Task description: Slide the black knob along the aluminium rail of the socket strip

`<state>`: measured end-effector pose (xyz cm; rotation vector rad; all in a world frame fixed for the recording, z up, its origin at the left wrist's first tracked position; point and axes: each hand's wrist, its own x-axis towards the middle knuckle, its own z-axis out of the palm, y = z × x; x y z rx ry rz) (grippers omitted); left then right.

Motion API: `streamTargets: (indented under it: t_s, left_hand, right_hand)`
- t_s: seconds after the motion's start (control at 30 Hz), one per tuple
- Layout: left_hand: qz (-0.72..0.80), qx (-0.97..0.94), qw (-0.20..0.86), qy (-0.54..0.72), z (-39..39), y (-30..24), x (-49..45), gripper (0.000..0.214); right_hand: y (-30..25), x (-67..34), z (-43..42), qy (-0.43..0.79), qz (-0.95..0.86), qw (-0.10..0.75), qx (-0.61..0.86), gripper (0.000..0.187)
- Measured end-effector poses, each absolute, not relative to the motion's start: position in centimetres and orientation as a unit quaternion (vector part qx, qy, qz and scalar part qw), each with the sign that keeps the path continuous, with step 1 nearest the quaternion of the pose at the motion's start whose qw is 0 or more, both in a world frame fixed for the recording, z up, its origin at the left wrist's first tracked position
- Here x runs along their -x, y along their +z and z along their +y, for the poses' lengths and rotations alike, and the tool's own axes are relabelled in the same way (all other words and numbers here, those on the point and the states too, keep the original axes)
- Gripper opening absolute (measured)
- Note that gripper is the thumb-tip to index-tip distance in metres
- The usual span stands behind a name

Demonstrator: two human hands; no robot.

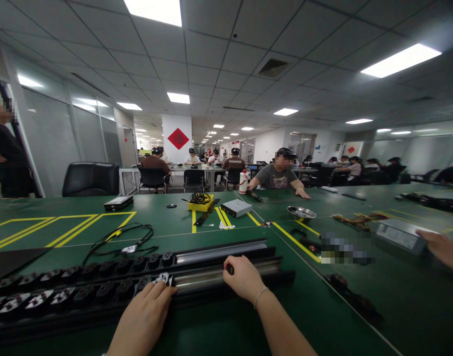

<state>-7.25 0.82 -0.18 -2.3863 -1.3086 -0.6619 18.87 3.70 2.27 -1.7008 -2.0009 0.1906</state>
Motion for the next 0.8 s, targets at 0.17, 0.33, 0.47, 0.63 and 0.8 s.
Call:
streamTargets:
  t_s: [0.17,0.33,0.47,0.63,0.8]
  left_hand:
    - [-0.461,0.839,0.169,-0.234,0.79,-0.08,7.14,0.024]
    - [-0.464,0.840,0.161,-0.229,0.78,-0.08,7.16,0.024]
    - [-0.461,0.840,0.162,-0.236,0.77,-0.10,7.29,0.024]
    - [-0.461,0.842,0.156,-0.232,0.67,0.18,7.19,0.023]
    - [-0.463,0.841,0.161,-0.229,0.59,0.29,7.11,0.023]
  right_hand:
    - [2.55,-18.73,3.48,0.068,-0.732,0.245,0.632,0.013]
    - [2.77,-18.57,3.28,0.060,-0.726,0.239,0.642,0.014]
    - [2.66,-18.59,3.27,0.055,-0.725,0.242,0.643,0.013]
    - [2.45,-18.60,3.41,0.046,-0.725,0.242,0.643,0.013]
    - [2.36,-18.63,3.49,0.048,-0.724,0.239,0.646,0.013]
